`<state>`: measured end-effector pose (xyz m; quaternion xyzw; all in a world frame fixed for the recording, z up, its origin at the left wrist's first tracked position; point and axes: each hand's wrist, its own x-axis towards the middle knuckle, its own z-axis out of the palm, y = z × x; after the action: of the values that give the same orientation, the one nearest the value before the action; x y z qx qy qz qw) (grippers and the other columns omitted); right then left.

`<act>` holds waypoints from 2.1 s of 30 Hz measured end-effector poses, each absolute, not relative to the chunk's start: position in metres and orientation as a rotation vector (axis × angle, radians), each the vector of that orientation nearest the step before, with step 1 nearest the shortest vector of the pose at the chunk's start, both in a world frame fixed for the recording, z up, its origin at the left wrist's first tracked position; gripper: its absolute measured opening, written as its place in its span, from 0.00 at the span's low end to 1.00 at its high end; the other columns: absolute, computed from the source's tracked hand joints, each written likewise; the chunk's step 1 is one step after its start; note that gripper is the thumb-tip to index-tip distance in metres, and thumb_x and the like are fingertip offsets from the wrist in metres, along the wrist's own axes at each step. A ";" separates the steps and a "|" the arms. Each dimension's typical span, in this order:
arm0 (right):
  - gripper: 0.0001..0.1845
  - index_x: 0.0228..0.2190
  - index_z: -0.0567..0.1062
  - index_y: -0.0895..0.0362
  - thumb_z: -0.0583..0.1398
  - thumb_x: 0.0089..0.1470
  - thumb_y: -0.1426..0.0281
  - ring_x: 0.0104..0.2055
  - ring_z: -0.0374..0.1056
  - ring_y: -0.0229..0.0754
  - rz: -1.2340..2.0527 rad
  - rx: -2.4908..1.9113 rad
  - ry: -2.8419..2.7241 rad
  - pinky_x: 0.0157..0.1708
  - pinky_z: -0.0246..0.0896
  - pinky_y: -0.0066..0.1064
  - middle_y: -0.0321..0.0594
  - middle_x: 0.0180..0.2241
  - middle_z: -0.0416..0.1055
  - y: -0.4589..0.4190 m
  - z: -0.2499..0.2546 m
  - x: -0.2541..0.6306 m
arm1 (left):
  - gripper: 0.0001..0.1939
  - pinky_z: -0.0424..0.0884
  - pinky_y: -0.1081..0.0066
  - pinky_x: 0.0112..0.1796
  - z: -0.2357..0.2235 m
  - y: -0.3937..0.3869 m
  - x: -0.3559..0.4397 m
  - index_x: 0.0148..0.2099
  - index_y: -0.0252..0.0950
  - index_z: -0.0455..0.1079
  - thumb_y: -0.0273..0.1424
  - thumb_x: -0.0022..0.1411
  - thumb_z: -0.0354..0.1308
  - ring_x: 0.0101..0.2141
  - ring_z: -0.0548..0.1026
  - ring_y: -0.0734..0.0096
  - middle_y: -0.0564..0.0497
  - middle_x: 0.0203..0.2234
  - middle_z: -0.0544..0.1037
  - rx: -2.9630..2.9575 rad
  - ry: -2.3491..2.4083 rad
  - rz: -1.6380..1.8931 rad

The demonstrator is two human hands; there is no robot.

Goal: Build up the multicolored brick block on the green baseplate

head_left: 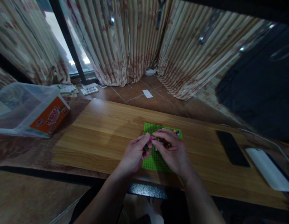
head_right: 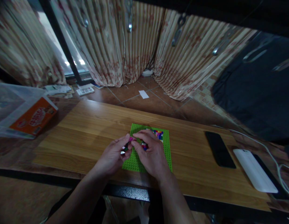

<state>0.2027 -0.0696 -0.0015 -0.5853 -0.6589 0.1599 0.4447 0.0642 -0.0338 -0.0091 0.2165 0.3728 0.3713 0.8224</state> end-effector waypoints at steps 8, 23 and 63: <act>0.05 0.35 0.79 0.49 0.62 0.57 0.67 0.45 0.71 0.42 0.472 -1.357 -1.553 0.47 0.66 0.37 0.38 0.39 0.74 -0.069 -0.004 0.202 | 0.20 0.45 0.77 0.21 -0.007 -0.034 0.063 0.25 0.32 0.67 0.41 0.44 0.71 0.18 0.57 0.86 0.57 0.19 0.65 0.512 0.694 0.744; 0.09 0.33 0.78 0.55 0.62 0.54 0.63 0.35 0.72 0.43 0.246 -1.795 -1.186 0.37 0.67 0.34 0.40 0.33 0.76 -0.080 0.003 0.268 | 0.18 0.57 0.78 0.25 -0.010 -0.032 0.060 0.36 0.31 0.77 0.42 0.50 0.67 0.22 0.65 0.82 0.54 0.23 0.69 0.506 0.874 0.787; 0.20 0.32 0.80 0.59 0.59 0.51 0.55 0.31 0.72 0.46 0.332 -1.987 -1.067 0.33 0.65 0.35 0.45 0.29 0.78 -0.063 -0.020 0.278 | 0.13 0.59 0.75 0.26 -0.004 -0.031 0.062 0.41 0.31 0.76 0.32 0.53 0.59 0.21 0.65 0.80 0.52 0.24 0.72 0.420 0.912 0.795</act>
<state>0.2782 -0.0633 -0.0203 -0.7918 -0.4251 0.1324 0.4180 0.0624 -0.0309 -0.0043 0.1961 0.4253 0.3709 0.8019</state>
